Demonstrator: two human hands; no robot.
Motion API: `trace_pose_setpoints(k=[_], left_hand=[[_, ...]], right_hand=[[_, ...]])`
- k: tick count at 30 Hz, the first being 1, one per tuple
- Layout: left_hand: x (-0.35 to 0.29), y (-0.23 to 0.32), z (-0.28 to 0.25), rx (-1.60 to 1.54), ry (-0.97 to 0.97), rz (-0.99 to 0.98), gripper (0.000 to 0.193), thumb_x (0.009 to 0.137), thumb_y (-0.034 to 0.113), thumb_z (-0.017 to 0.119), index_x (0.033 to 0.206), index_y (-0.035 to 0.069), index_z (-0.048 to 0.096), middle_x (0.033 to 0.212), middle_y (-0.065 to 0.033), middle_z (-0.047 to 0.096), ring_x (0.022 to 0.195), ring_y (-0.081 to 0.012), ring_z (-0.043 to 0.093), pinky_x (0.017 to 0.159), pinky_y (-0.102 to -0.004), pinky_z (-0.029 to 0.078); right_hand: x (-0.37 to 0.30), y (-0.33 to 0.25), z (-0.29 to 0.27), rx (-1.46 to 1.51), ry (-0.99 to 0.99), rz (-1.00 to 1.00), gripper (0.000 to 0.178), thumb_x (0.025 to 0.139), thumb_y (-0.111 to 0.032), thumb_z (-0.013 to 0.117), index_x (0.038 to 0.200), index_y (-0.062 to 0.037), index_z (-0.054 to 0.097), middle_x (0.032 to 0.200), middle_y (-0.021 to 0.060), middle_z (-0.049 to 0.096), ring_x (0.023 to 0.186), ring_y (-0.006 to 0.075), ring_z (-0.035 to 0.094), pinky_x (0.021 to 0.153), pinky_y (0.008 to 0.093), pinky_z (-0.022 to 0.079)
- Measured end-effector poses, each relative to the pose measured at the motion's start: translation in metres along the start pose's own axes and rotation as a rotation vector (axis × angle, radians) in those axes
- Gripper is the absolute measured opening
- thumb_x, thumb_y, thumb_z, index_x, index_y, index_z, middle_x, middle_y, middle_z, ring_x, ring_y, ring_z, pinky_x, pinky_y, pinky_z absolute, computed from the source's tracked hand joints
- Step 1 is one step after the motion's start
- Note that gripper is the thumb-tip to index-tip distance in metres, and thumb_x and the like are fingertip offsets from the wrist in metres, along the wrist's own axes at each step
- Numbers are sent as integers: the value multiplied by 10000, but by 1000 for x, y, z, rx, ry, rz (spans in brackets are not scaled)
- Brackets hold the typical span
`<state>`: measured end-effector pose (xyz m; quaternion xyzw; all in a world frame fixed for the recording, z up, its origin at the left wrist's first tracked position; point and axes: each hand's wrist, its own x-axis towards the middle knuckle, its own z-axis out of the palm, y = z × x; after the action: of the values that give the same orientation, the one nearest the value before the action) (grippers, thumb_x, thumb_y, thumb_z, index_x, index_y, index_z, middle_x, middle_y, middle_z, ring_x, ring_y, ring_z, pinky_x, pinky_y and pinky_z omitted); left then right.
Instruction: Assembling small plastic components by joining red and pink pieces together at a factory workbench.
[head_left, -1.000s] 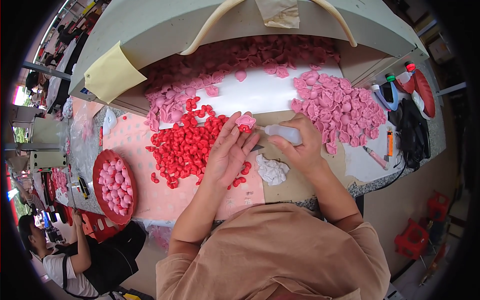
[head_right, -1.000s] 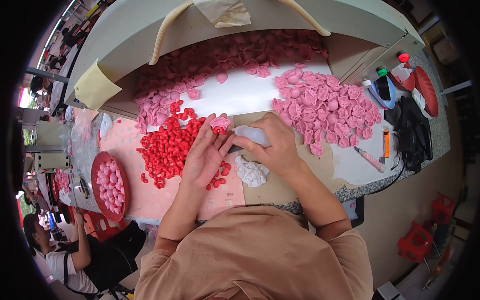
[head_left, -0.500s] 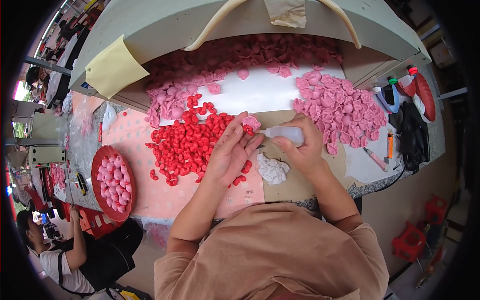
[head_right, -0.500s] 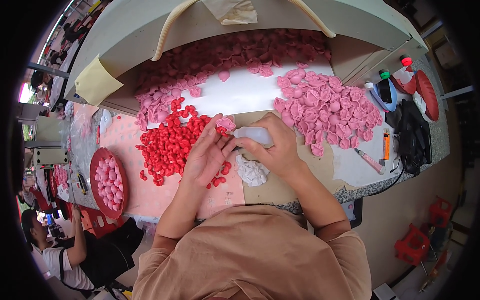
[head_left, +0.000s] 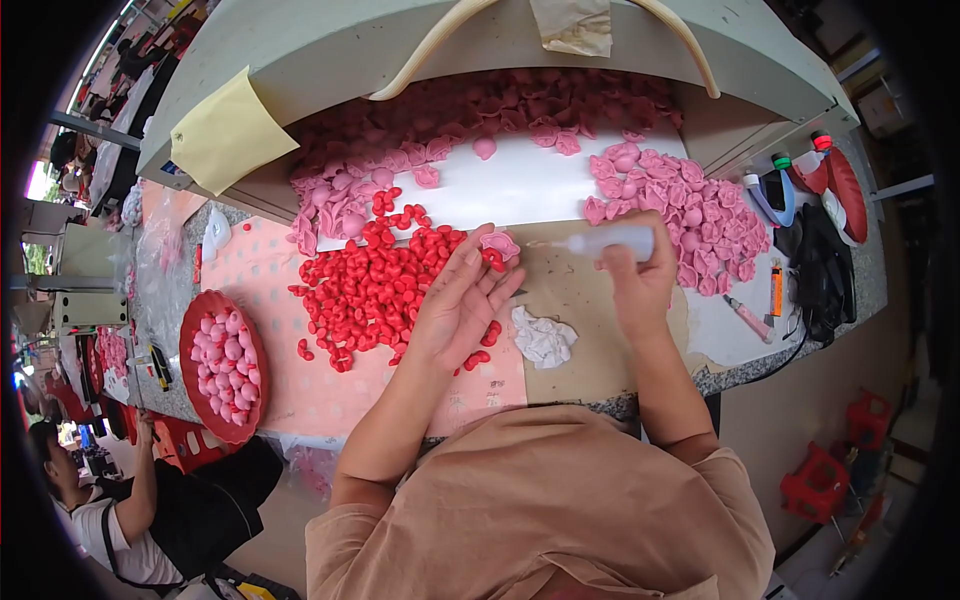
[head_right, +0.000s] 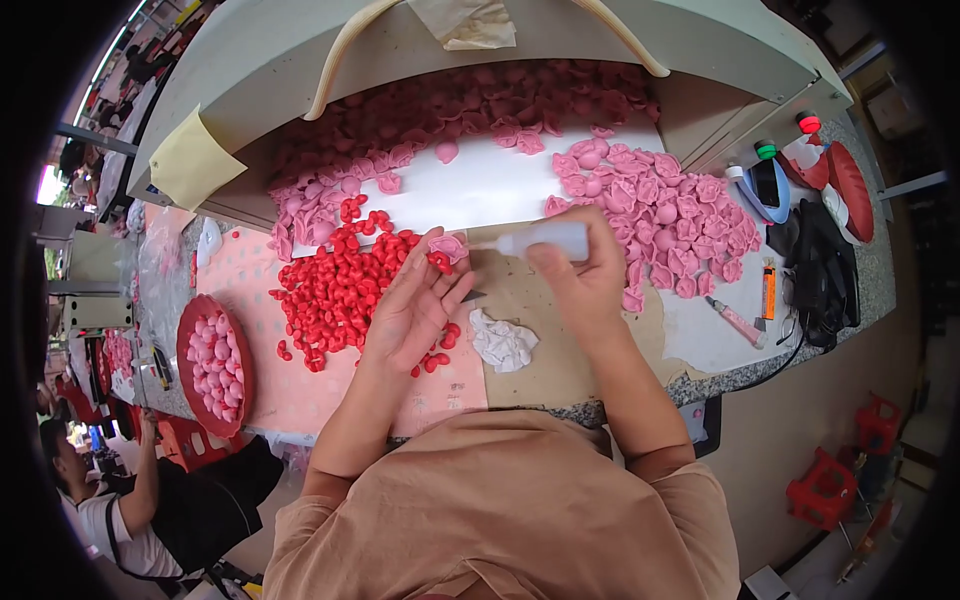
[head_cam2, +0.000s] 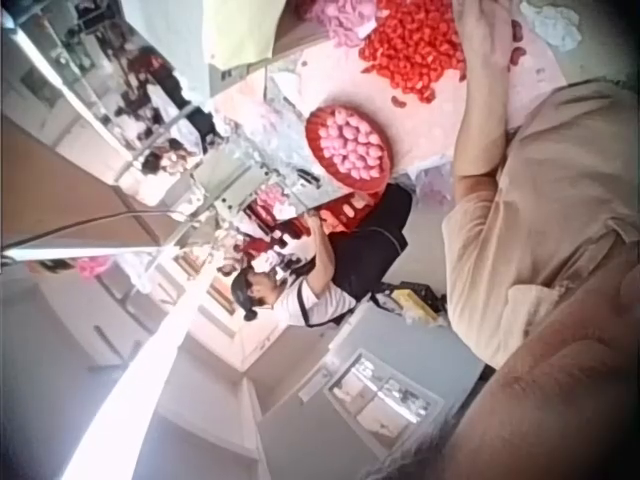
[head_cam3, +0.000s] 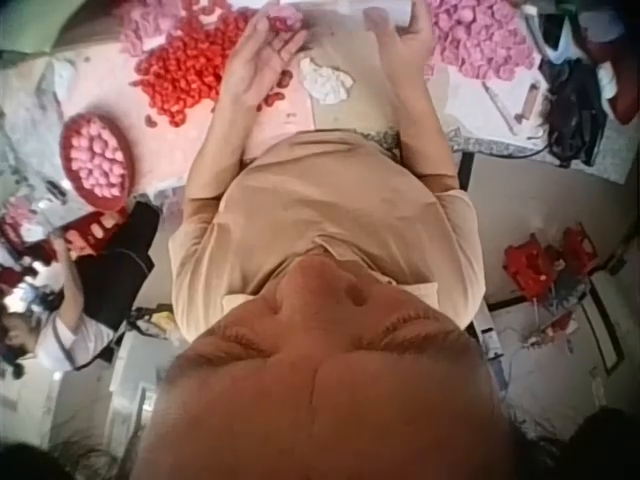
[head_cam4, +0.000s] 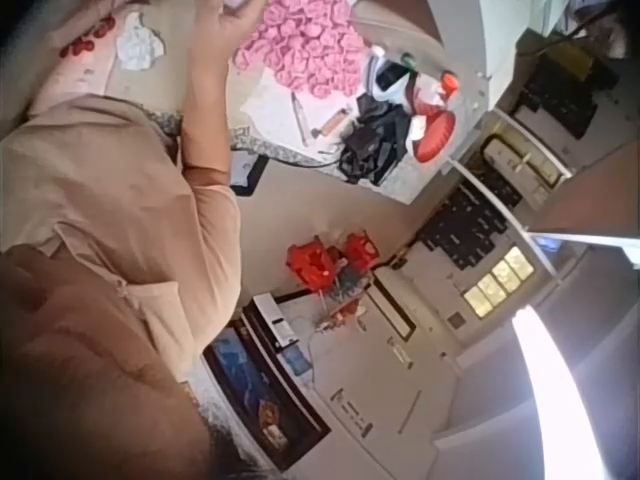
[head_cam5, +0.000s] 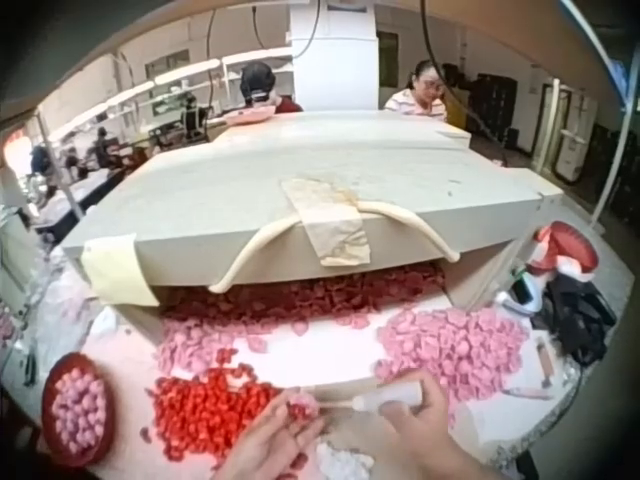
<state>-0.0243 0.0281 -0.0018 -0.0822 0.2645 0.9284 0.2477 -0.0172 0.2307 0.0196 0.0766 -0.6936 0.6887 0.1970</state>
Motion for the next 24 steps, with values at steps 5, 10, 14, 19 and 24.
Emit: trace_pose_setpoints(k=[5,10,14,19,24], left_hand=[[0,3,-10,-94,39,-29,402,943,240,496,1291,49,427,1151,-88,549,1094,-212,522,995,-364,420],[0,5,-11,-213,12,-68,390,944,243,494,1275,44,436,1185,-116,543,1058,-200,544,959,-350,455],[0,8,-12,-241,5,-73,394,946,245,490,1278,43,432,1201,-123,536,1036,-194,558,937,-345,473],[-3,10,-10,-230,-14,-35,390,945,249,492,1272,44,440,1188,-121,549,1007,-184,574,908,-343,491],[-4,11,-8,-230,-10,-51,388,943,258,496,1267,49,450,1179,-116,556,995,-175,579,895,-339,496]], right_hand=[[8,-19,-31,69,99,152,209,816,70,540,957,-37,428,832,73,568,656,128,526,612,264,471],[-6,-16,-67,-248,66,169,188,802,41,599,916,-39,472,818,43,548,714,136,536,603,266,454],[-6,-14,-68,-919,-132,27,179,742,-47,701,851,-19,563,810,68,543,712,194,553,614,296,447],[-8,-19,-56,-1036,-155,145,195,720,-88,716,865,-24,604,840,98,560,745,253,571,645,338,456],[-17,-9,-49,-1001,-189,117,200,724,-92,712,877,-23,602,852,109,587,773,270,581,667,355,464]])
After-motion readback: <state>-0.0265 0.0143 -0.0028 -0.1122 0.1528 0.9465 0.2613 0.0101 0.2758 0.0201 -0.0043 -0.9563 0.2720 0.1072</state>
